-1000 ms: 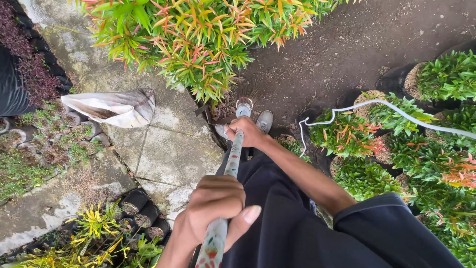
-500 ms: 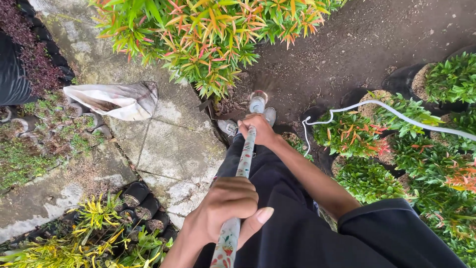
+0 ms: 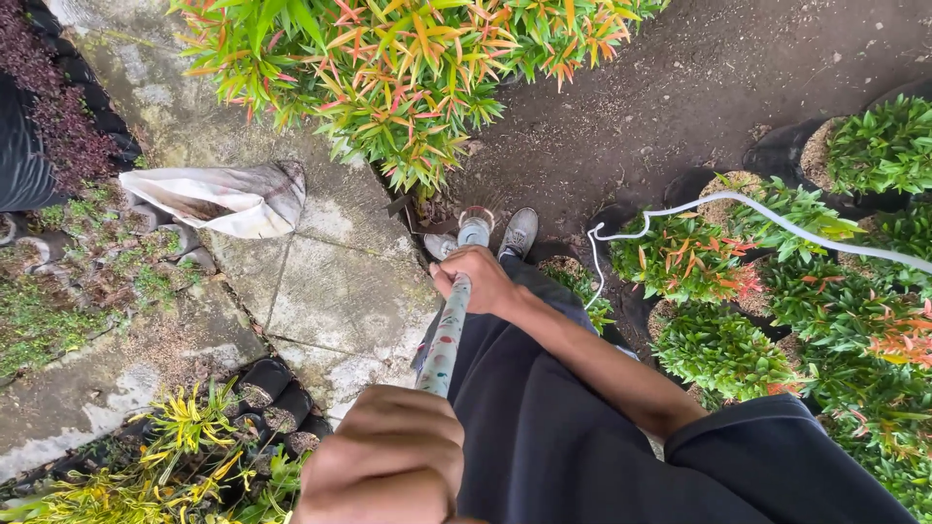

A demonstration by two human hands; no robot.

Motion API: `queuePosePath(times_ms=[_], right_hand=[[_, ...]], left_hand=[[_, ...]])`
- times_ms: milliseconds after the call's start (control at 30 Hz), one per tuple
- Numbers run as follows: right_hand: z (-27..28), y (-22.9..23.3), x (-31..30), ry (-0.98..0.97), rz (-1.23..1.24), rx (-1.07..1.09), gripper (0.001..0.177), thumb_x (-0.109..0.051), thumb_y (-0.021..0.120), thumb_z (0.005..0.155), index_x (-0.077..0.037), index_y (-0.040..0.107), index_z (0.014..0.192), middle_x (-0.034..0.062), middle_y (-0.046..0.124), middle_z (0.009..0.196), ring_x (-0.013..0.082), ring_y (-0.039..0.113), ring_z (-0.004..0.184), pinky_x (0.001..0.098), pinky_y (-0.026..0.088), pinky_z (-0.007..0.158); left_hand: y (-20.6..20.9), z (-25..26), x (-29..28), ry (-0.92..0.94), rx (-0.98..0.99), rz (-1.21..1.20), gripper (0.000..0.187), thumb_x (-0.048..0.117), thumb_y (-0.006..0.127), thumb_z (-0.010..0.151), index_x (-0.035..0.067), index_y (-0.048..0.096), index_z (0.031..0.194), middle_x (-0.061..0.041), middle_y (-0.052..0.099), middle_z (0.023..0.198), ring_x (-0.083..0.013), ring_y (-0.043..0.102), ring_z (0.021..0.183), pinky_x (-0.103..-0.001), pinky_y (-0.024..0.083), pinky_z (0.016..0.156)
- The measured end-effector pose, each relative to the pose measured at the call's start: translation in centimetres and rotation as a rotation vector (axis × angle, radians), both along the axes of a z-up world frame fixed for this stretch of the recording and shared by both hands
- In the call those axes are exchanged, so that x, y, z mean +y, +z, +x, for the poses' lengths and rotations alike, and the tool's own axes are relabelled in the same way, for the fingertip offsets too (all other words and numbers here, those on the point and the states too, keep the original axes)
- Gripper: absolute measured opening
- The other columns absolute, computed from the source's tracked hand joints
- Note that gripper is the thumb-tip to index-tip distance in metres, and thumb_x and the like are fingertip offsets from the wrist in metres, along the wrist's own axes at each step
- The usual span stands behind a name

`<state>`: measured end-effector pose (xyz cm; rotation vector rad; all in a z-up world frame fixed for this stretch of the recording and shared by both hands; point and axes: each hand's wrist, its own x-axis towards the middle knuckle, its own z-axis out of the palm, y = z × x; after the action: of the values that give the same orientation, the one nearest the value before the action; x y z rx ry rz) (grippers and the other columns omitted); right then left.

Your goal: Sweeping leaves and debris into a dustpan and emptying it into a bag in a garden nursery.

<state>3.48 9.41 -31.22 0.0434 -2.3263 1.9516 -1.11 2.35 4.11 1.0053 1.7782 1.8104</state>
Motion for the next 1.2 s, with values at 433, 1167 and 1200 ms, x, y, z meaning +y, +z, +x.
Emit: queuePosePath(times_ms=[433,1167,1200], right_hand=[[-3.3,-8.3,-0.5,0.109,-0.049,-0.002,0.05,-0.006,0.053,0.099,-0.017,0.039,0.052,-0.0031,0.042,0.044,0.007,0.037,0.036,0.0223,0.026,0.037],[3.9,-8.5,2.5,-0.577,0.208,-0.072,0.051,-0.019,0.05,0.109,-0.013,0.032,0.062,0.001,0.037,0.055,0.0148,0.029,0.055,0.0366,0.037,0.065],[3.0,-8.3,1.9,-0.578,0.204,-0.067,0.051,-0.019,0.05,0.109,-0.013,0.032,0.062,0.001,0.037,0.055,0.0148,0.029,0.055,0.0366,0.037,0.065]], left_hand=[[-3.9,-0.8,-1.3,-0.092,0.111,-0.117,0.043,0.008,0.054,0.099,0.006,0.025,0.067,-0.007,0.023,0.062,-0.0222,0.022,0.052,-0.036,0.022,0.055],[-5.7,-4.4,1.1,-0.623,-0.213,-0.078,0.052,0.027,0.048,0.104,0.011,0.022,0.062,-0.005,0.018,0.056,-0.0237,0.02,0.05,-0.036,0.021,0.058],[-5.4,-4.5,1.2,-0.624,-0.208,-0.082,0.052,0.027,0.048,0.104,0.011,0.022,0.062,-0.005,0.018,0.056,-0.0237,0.02,0.05,-0.036,0.021,0.058]])
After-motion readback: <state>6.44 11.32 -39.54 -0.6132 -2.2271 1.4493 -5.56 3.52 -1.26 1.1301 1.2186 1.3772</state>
